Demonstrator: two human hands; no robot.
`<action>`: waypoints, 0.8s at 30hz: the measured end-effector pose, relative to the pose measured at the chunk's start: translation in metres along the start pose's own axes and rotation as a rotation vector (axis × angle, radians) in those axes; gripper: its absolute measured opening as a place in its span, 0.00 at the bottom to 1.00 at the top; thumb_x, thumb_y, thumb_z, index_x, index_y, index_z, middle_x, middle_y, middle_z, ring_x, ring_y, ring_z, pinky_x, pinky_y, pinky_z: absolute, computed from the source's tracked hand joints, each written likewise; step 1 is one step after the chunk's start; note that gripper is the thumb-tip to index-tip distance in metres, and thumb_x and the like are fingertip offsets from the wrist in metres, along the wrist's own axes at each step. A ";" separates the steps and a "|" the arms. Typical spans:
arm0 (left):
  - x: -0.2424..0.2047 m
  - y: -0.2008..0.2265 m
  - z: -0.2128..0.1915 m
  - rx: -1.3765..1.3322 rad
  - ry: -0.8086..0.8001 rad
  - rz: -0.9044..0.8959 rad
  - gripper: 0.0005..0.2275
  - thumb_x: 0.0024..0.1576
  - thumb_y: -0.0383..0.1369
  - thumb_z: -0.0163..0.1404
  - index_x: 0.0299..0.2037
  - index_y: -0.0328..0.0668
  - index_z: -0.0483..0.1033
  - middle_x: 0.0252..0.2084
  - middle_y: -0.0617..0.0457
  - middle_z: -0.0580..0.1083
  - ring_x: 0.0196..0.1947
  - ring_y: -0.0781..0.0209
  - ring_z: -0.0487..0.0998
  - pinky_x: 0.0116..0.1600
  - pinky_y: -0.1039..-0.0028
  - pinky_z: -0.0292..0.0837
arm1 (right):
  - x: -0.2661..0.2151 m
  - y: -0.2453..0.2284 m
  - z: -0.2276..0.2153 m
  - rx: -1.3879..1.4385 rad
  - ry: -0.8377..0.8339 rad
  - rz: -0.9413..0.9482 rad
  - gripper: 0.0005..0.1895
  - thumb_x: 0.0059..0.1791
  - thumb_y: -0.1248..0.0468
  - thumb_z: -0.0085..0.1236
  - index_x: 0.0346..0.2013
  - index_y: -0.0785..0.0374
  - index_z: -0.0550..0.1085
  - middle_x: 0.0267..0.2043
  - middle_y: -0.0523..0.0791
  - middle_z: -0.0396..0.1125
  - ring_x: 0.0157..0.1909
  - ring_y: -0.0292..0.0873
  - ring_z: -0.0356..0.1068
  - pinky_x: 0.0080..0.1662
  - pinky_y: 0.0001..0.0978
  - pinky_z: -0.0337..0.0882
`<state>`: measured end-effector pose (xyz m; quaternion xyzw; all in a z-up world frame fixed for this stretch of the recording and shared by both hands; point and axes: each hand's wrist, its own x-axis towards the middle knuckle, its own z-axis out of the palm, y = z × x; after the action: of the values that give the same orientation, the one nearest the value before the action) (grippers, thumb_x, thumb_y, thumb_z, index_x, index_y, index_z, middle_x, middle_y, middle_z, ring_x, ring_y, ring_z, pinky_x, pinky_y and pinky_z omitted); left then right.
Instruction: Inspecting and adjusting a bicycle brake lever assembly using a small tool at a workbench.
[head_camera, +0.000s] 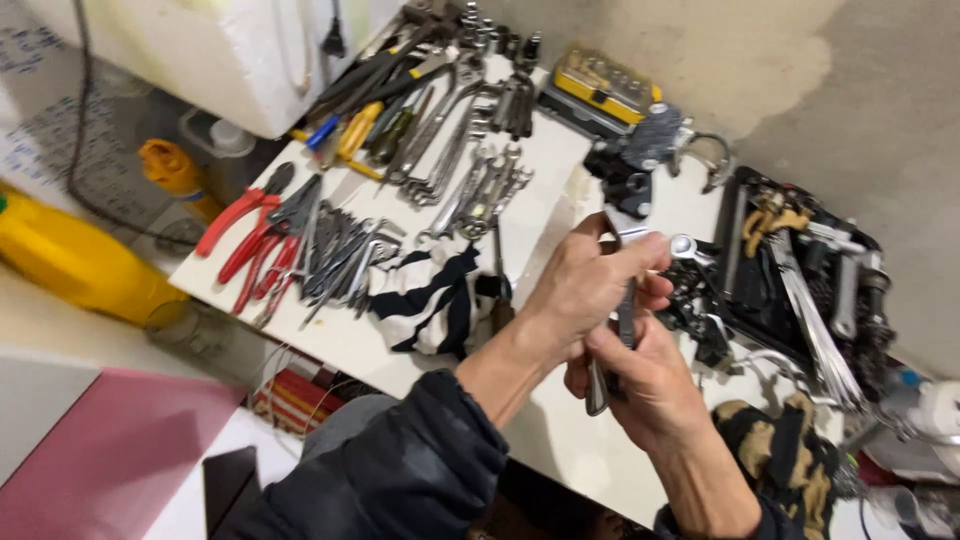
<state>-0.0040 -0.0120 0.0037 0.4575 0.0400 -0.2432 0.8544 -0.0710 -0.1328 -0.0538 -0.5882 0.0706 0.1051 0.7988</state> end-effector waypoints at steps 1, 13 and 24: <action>0.015 -0.014 0.008 -0.004 0.022 0.005 0.11 0.56 0.35 0.53 0.39 0.34 0.69 0.32 0.45 0.74 0.28 0.57 0.77 0.28 0.71 0.73 | -0.001 0.002 -0.013 0.001 -0.019 0.014 0.15 0.45 0.61 0.65 0.30 0.69 0.70 0.22 0.50 0.66 0.17 0.46 0.65 0.22 0.37 0.66; -0.011 0.027 -0.016 0.153 0.192 0.173 0.11 0.54 0.37 0.47 0.40 0.40 0.72 0.41 0.45 0.77 0.41 0.45 0.77 0.47 0.58 0.70 | 0.073 0.024 -0.039 -0.201 -0.336 0.043 0.55 0.42 0.41 0.77 0.71 0.69 0.60 0.63 0.58 0.67 0.60 0.59 0.70 0.56 0.54 0.71; -0.032 0.069 -0.036 0.198 0.059 0.112 0.13 0.52 0.39 0.39 0.38 0.37 0.65 0.28 0.43 0.70 0.31 0.40 0.73 0.37 0.51 0.70 | 0.127 0.052 0.101 -1.292 -0.241 -0.652 0.10 0.53 0.64 0.58 0.46 0.66 0.80 0.43 0.50 0.75 0.44 0.48 0.72 0.48 0.41 0.70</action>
<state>0.0050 0.0607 0.0452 0.5482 0.0151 -0.1842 0.8157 0.0374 -0.0109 -0.1013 -0.9173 -0.2722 -0.0532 0.2858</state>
